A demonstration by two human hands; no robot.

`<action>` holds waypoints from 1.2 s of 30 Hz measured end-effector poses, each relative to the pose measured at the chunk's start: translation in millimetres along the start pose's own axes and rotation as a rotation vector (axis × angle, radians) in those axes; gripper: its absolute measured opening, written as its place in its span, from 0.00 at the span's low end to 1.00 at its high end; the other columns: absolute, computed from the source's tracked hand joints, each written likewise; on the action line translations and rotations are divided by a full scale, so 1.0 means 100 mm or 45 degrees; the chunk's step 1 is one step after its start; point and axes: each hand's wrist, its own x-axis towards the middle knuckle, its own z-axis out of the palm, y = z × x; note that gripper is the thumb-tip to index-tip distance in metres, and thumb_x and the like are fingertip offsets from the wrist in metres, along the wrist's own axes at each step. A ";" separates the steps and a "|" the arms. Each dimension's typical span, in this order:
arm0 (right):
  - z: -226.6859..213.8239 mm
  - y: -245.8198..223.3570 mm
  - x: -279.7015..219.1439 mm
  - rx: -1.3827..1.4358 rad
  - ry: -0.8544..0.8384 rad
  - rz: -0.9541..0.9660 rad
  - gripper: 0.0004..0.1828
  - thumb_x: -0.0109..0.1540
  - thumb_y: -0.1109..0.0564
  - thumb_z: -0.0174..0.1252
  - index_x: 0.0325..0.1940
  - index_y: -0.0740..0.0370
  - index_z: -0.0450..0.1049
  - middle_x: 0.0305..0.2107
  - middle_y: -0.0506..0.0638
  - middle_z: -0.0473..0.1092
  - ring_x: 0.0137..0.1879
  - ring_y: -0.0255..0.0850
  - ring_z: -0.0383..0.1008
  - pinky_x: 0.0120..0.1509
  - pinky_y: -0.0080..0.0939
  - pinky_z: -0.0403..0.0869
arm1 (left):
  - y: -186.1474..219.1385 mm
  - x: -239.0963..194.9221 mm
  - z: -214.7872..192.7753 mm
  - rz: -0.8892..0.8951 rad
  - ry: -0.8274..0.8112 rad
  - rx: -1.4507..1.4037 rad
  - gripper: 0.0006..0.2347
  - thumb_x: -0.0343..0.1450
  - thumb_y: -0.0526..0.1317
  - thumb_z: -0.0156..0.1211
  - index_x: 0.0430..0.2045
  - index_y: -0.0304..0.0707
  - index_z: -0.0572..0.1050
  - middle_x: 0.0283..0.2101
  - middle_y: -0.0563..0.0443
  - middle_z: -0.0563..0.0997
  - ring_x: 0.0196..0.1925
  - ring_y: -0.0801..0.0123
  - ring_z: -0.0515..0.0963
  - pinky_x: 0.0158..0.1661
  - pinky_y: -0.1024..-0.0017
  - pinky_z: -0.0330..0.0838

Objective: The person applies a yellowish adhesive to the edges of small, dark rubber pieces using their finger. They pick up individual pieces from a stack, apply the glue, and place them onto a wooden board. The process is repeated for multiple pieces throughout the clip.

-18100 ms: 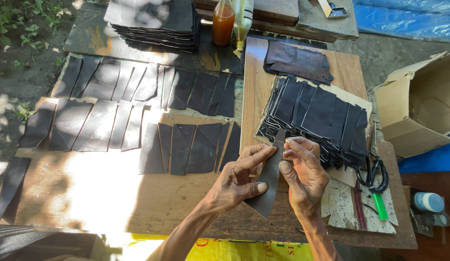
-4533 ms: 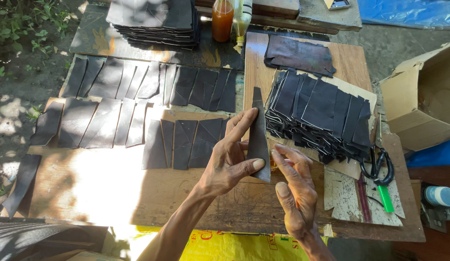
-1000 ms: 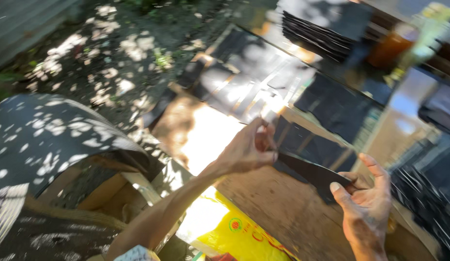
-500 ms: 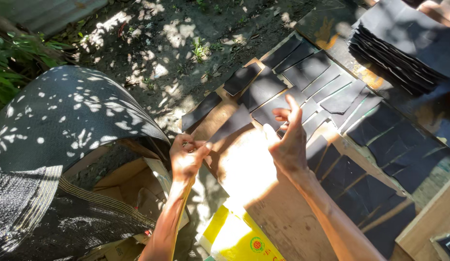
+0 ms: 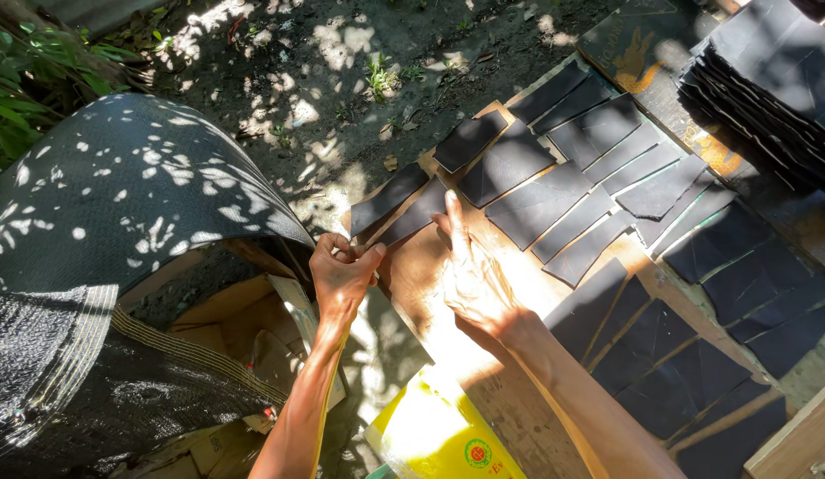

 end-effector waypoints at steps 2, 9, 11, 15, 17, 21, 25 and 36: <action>0.03 0.02 0.04 -0.031 -0.018 -0.010 0.51 0.55 0.71 0.53 0.79 0.65 0.38 0.59 0.58 0.70 0.48 0.48 0.75 0.52 0.43 0.75 | 0.02 0.02 -0.01 0.011 -0.013 -0.019 0.17 0.64 0.30 0.71 0.27 0.37 0.62 0.20 0.51 0.76 0.16 0.77 0.72 0.15 0.77 0.66; 0.09 0.04 0.09 -0.079 -0.052 -0.017 0.52 0.55 0.71 0.53 0.79 0.65 0.36 0.60 0.58 0.69 0.48 0.49 0.75 0.52 0.43 0.75 | 0.02 0.05 -0.04 0.031 -0.019 -0.003 0.17 0.64 0.29 0.70 0.29 0.36 0.61 0.22 0.49 0.77 0.16 0.76 0.73 0.16 0.77 0.68; 0.10 0.04 0.09 -0.088 -0.061 -0.017 0.52 0.55 0.71 0.53 0.79 0.65 0.36 0.60 0.58 0.68 0.48 0.49 0.75 0.52 0.43 0.75 | 0.03 0.06 -0.05 0.026 -0.015 0.047 0.16 0.64 0.30 0.70 0.30 0.36 0.62 0.21 0.48 0.78 0.16 0.75 0.74 0.15 0.77 0.69; 0.11 0.06 0.09 -0.101 -0.074 -0.010 0.53 0.54 0.71 0.54 0.79 0.65 0.34 0.61 0.58 0.68 0.49 0.49 0.75 0.52 0.43 0.75 | 0.06 0.07 -0.05 0.021 -0.016 0.074 0.15 0.64 0.31 0.70 0.29 0.36 0.63 0.21 0.48 0.79 0.17 0.75 0.75 0.16 0.77 0.71; 0.10 0.08 0.10 -0.108 -0.077 -0.007 0.53 0.54 0.71 0.54 0.79 0.65 0.34 0.61 0.59 0.67 0.49 0.49 0.76 0.52 0.44 0.75 | 0.07 0.07 -0.05 0.023 -0.019 0.062 0.15 0.65 0.31 0.70 0.29 0.36 0.63 0.21 0.48 0.78 0.17 0.75 0.74 0.16 0.77 0.71; 0.10 0.09 0.10 -0.109 -0.084 -0.012 0.54 0.54 0.71 0.54 0.79 0.65 0.33 0.62 0.59 0.67 0.49 0.49 0.76 0.52 0.44 0.75 | 0.06 0.09 -0.05 -0.009 0.016 0.145 0.15 0.65 0.31 0.71 0.29 0.36 0.64 0.19 0.49 0.75 0.15 0.74 0.74 0.14 0.76 0.69; 0.08 0.10 0.11 -0.115 -0.081 -0.019 0.55 0.54 0.71 0.54 0.78 0.65 0.31 0.63 0.59 0.66 0.49 0.50 0.76 0.52 0.44 0.75 | 0.00 0.11 -0.04 0.040 0.000 0.000 0.15 0.65 0.30 0.70 0.30 0.35 0.63 0.20 0.50 0.76 0.15 0.75 0.74 0.15 0.76 0.70; 0.08 0.07 0.10 -0.103 -0.088 -0.028 0.57 0.53 0.71 0.55 0.78 0.65 0.28 0.65 0.60 0.64 0.49 0.50 0.76 0.52 0.44 0.75 | 0.71 -0.28 -0.18 0.345 0.135 0.833 0.15 0.70 0.39 0.70 0.36 0.30 0.67 0.28 0.45 0.83 0.21 0.67 0.79 0.23 0.72 0.71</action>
